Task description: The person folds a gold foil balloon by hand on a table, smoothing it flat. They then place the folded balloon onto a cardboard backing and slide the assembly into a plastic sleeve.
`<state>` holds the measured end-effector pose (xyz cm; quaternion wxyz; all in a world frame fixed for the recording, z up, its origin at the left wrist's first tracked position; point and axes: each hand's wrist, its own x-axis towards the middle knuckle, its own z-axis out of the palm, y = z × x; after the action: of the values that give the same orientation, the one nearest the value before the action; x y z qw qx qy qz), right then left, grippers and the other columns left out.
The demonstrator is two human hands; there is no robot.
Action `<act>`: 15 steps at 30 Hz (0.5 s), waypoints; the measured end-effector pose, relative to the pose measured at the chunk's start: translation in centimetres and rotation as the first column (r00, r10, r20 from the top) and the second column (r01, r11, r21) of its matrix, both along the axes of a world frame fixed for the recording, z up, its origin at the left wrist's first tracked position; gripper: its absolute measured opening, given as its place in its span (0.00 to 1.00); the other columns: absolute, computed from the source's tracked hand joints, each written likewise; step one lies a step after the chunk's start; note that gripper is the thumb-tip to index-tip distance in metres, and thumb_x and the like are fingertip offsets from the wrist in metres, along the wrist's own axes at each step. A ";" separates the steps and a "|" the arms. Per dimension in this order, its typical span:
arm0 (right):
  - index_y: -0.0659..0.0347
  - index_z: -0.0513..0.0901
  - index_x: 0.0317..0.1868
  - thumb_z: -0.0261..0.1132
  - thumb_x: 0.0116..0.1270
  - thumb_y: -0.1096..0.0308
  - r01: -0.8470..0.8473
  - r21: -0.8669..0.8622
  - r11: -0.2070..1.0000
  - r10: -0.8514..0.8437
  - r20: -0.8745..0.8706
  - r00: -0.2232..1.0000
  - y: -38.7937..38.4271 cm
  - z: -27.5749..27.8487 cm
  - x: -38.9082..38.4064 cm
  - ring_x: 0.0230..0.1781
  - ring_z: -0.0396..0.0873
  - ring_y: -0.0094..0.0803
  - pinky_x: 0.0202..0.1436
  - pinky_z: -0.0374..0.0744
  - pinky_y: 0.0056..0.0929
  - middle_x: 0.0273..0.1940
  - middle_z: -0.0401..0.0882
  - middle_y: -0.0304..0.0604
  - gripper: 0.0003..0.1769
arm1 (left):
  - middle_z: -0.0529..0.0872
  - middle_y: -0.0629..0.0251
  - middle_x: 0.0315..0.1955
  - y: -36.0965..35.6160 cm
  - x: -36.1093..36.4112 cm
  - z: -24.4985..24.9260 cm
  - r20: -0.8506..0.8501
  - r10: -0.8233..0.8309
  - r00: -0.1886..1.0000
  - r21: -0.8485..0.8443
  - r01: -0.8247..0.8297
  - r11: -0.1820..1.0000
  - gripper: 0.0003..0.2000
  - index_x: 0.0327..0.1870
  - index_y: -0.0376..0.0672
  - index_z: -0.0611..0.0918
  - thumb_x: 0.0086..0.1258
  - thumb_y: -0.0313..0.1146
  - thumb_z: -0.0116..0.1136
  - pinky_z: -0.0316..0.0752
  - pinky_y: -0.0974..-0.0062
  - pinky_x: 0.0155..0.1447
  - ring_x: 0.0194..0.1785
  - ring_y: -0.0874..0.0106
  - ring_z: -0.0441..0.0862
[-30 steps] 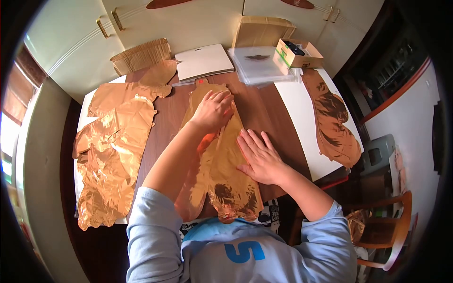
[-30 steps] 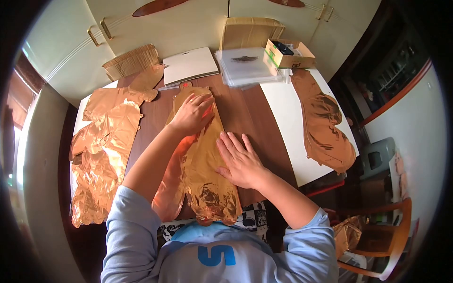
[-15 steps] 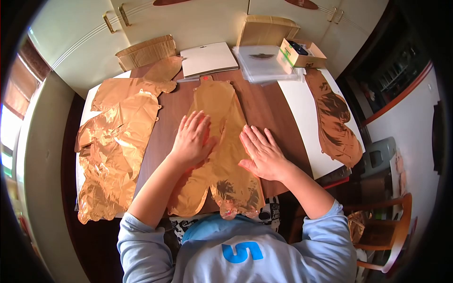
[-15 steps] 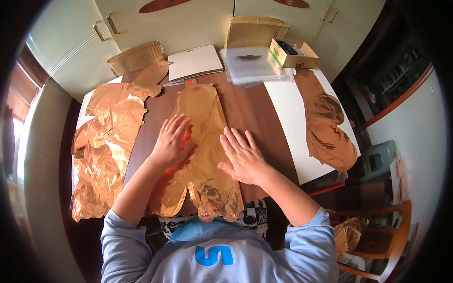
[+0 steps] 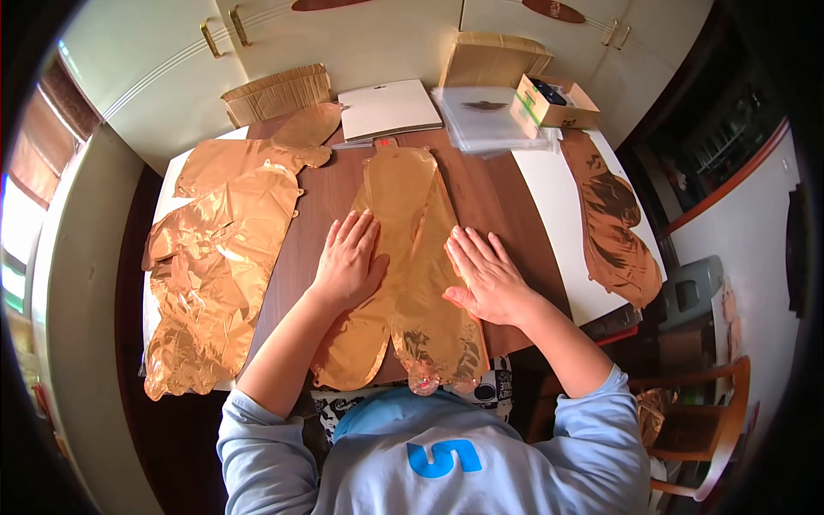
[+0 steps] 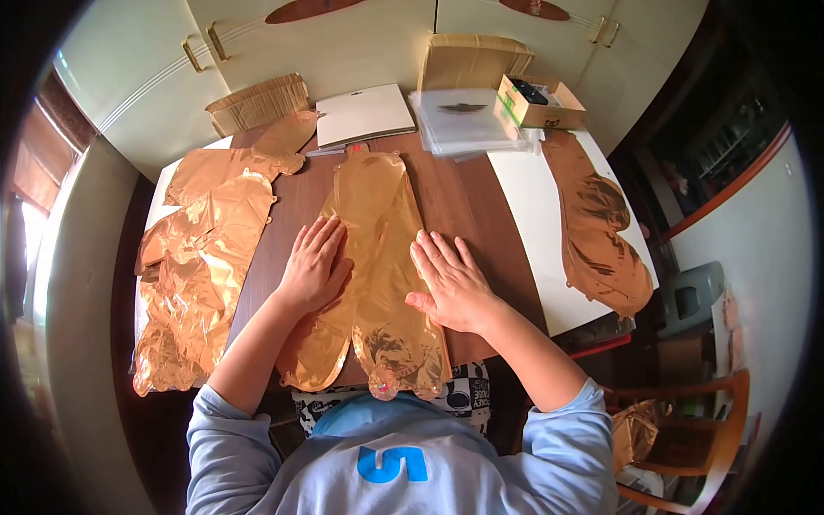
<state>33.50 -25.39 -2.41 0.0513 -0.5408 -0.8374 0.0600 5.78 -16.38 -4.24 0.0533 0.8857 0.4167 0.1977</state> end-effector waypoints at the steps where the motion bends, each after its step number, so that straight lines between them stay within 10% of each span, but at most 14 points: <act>1: 0.66 0.52 0.80 0.48 0.76 0.37 0.001 -0.001 1.000 -0.001 0.002 1.000 0.0 0.0 0.0 0.83 0.43 0.47 0.82 0.43 0.54 0.81 0.47 0.56 0.47 | 0.70 0.48 0.71 0.0 0.0 0.0 -0.003 0.001 1.000 -0.001 -0.001 1.000 0.31 0.70 0.34 0.71 0.69 0.43 0.54 0.54 0.50 0.79 0.76 0.49 0.63; 15: 0.65 0.51 0.80 0.51 0.76 0.41 -0.002 0.002 1.000 0.002 0.005 1.000 -0.1 -0.1 0.0 0.83 0.43 0.51 0.82 0.43 0.56 0.81 0.45 0.57 0.45 | 0.73 0.51 0.68 0.4 0.9 2.1 0.039 -0.042 0.998 0.114 0.037 0.993 0.29 0.69 0.36 0.72 0.70 0.41 0.57 0.55 0.49 0.78 0.73 0.51 0.66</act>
<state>33.48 -25.53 -2.54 0.0496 -0.5401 -0.8382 0.0576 6.70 -15.96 -2.18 0.0156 0.8911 0.3861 0.2381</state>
